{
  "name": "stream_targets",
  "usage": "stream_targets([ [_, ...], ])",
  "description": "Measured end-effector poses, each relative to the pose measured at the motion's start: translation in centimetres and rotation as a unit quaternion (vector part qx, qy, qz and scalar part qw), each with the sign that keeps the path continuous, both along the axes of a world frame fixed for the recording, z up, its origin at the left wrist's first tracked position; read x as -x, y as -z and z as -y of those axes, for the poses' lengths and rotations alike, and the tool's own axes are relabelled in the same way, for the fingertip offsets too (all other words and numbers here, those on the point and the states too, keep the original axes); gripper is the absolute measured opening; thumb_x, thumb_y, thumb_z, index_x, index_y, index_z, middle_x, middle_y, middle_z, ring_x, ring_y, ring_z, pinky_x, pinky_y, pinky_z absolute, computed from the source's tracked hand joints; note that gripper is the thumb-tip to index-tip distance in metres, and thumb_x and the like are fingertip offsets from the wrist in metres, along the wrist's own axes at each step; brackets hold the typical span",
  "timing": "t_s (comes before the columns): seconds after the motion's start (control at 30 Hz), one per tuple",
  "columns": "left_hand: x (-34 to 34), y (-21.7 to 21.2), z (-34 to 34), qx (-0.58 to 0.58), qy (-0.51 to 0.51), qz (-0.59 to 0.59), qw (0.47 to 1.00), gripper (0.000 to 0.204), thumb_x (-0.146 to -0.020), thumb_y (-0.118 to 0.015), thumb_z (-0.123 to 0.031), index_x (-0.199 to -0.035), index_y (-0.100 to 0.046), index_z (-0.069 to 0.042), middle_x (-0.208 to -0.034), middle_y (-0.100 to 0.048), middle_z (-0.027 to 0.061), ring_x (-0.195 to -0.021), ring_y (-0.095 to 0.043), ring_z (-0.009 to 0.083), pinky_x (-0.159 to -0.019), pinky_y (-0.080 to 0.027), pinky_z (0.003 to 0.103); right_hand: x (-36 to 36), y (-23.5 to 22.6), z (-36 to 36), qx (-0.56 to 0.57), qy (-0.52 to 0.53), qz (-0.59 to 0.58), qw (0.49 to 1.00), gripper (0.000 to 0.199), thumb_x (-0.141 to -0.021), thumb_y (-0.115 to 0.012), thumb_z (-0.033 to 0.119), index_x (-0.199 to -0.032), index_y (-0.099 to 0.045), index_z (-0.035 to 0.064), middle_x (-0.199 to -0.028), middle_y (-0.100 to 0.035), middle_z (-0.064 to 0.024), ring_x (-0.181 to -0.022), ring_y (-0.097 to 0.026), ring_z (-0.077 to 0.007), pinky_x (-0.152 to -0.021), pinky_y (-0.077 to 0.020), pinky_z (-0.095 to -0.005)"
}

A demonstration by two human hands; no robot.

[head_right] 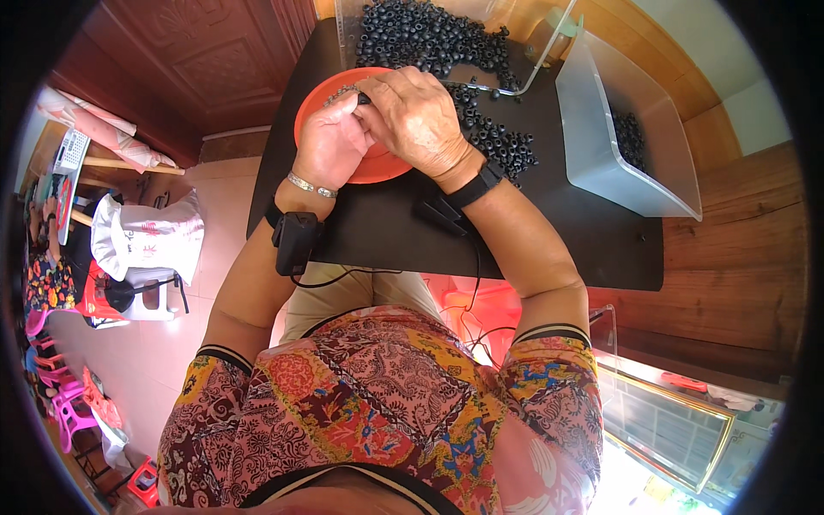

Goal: Manually inserting small silver components into black beads at a workstation.

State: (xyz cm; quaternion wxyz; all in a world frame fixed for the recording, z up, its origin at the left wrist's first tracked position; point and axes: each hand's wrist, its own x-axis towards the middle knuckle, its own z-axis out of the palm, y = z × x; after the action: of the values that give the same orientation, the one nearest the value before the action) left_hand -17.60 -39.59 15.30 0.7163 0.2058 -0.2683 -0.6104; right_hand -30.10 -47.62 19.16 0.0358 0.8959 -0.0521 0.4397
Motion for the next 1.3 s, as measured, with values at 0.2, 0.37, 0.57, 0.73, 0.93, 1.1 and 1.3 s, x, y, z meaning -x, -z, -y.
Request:
stream_targets([
  [0.2,0.4,-0.1,-0.1,-0.016,-0.019,-0.039,0.999,0.024,-0.090,-0.043,-0.018,-0.106,-0.055,-0.005,-0.102,-0.060,0.0064,-0.093,-0.057,0.0198,-0.086,-0.045,0.037,-0.5,0.7,-0.2,0.018,0.018,-0.004,1.000,0.029,-0.070,-0.069,0.012,-0.097,-0.061,0.0029,-0.083,-0.061,-0.0100,-0.076,-0.059,-0.0272,-0.070,-0.0490,-0.0359],
  [0.37,0.1,0.3,0.2,-0.062,-0.034,-0.046,0.996,0.023,-0.092,-0.043,-0.019,-0.106,-0.055,-0.005,-0.103,-0.060,0.0043,-0.094,-0.057,0.0169,-0.085,-0.044,0.033,-0.6,0.5,-0.6,0.033,0.018,-0.004,0.999,0.029,-0.067,-0.069,0.013,-0.094,-0.062,0.0030,-0.081,-0.060,-0.0092,-0.075,-0.059,-0.0258,-0.070,-0.0486,-0.0347],
  [0.57,0.7,-0.3,0.2,-0.092,-0.044,-0.047,0.994,0.026,-0.093,-0.041,-0.020,-0.107,-0.055,-0.004,-0.106,-0.059,0.0042,-0.096,-0.056,0.0175,-0.086,-0.044,0.033,-0.4,1.0,-0.2,0.071,0.014,-0.026,0.997,0.028,-0.067,-0.069,0.014,-0.091,-0.061,0.0022,-0.079,-0.059,-0.0082,-0.074,-0.058,-0.0247,-0.070,-0.0482,-0.0337],
  [0.73,0.2,0.2,0.3,-0.041,-0.030,-0.040,0.998,0.029,-0.093,-0.042,-0.024,-0.106,-0.056,-0.002,-0.098,-0.062,0.0081,-0.091,-0.058,0.0204,-0.083,-0.045,0.033,-0.1,-0.4,0.1,0.036,0.032,-0.020,0.999,0.021,-0.070,-0.068,0.016,-0.087,-0.063,0.0061,-0.079,-0.063,-0.0060,-0.073,-0.059,-0.0244,-0.070,-0.0482,-0.0338],
  [0.93,-0.9,0.2,-0.5,-0.111,-0.053,0.020,0.992,0.032,-0.091,-0.047,-0.031,-0.097,-0.057,-0.001,-0.089,-0.062,0.0105,-0.081,-0.060,0.0221,-0.076,-0.046,0.033,5.5,-9.1,4.7,0.137,0.268,0.204,0.931,0.013,-0.070,-0.068,0.009,-0.083,-0.067,0.0099,-0.079,-0.065,-0.0087,-0.072,-0.061,-0.0281,-0.066,-0.0499,-0.0360],
  [1.1,-0.1,0.0,-0.1,-0.121,-0.038,0.027,0.992,0.031,-0.091,-0.048,-0.031,-0.093,-0.058,-0.002,-0.086,-0.062,0.0098,-0.079,-0.060,0.0216,-0.074,-0.046,0.032,13.6,-11.5,9.4,0.258,0.468,0.167,0.829,0.024,-0.078,-0.062,0.024,-0.098,-0.070,0.0128,-0.091,-0.067,-0.0092,-0.086,-0.063,-0.0279,-0.078,-0.0497,-0.0364],
  [1.3,-0.4,-0.1,-0.5,-0.129,-0.032,0.041,0.990,0.030,-0.091,-0.048,-0.031,-0.089,-0.058,-0.003,-0.084,-0.063,0.0094,-0.076,-0.060,0.0209,-0.073,-0.046,0.031,10.3,-9.1,9.1,-0.133,0.332,0.006,0.934,0.026,-0.083,-0.060,0.031,-0.095,-0.069,0.0097,-0.083,-0.068,-0.0128,-0.078,-0.067,-0.0269,-0.069,-0.0508,-0.0341],
])
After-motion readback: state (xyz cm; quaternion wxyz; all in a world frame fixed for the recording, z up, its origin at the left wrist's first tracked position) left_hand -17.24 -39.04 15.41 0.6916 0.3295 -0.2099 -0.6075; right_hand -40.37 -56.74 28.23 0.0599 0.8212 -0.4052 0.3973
